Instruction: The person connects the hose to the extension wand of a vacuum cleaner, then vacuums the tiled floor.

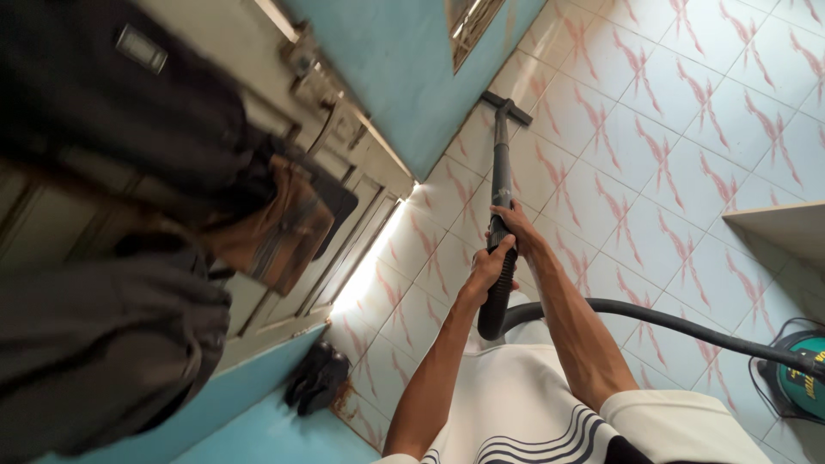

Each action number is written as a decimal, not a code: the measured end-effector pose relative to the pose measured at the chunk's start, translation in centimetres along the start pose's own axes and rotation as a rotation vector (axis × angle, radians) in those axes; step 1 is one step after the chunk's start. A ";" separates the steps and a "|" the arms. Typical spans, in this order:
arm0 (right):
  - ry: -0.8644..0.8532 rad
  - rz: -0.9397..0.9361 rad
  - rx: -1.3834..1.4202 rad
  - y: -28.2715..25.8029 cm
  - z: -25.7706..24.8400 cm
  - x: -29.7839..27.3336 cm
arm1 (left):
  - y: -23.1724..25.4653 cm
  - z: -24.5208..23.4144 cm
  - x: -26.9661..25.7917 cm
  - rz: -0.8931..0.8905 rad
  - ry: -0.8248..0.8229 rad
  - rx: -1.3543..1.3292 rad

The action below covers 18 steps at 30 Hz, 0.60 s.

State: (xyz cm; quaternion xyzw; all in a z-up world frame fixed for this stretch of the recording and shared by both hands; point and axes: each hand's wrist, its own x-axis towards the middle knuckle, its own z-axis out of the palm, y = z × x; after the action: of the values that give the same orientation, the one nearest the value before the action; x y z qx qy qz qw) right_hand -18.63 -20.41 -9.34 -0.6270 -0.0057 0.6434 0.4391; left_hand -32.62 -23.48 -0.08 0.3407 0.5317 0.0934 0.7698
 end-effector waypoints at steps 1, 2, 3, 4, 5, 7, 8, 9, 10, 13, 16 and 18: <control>-0.012 -0.008 0.005 1.1 0.4 -0.3 | -0.6 -0.6 -0.8 0.002 0.009 0.002; -0.022 -0.018 0.013 2.2 0.6 -0.6 | -1.2 -1.1 -1.6 0.004 0.014 0.008; -0.022 -0.021 0.009 3.3 0.7 -0.8 | -1.8 -1.5 -2.4 0.008 0.012 0.006; -0.031 -0.029 -0.006 4.4 1.0 -1.1 | -2.5 -2.0 -3.3 0.002 0.017 0.004; -0.041 -0.037 -0.021 5.5 1.3 -1.3 | -3.1 -2.5 -4.1 -0.003 0.021 0.002; -0.053 -0.061 -0.027 7.3 1.9 -1.9 | -4.4 -3.3 -5.6 0.020 0.026 0.000; -0.064 -0.080 -0.029 8.3 2.3 -2.5 | -5.2 -3.7 -6.4 0.038 0.032 0.001; -0.065 -0.081 -0.031 9.2 2.7 -3.2 | -5.9 -4.2 -7.2 0.040 0.032 -0.002; -0.053 -0.049 -0.029 10.0 3.2 -3.9 | -6.6 -4.7 -7.9 0.036 0.044 -0.003; -0.047 -0.018 -0.036 12.2 4.8 -5.9 | -8.5 -6.3 -10.0 0.041 0.054 -0.013; -0.064 -0.025 -0.032 14.8 5.7 -7.2 | -10.4 -7.7 -12.0 0.046 0.049 -0.019; -0.081 -0.034 -0.025 16.1 6.1 -8.0 | -11.5 -8.3 -13.2 0.048 0.053 -0.021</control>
State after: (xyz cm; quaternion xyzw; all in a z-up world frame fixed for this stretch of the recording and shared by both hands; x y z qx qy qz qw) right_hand -33.95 -31.58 -10.65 -0.6057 -0.0419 0.6606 0.4415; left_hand -47.99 -35.24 1.06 0.3427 0.5424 0.1263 0.7566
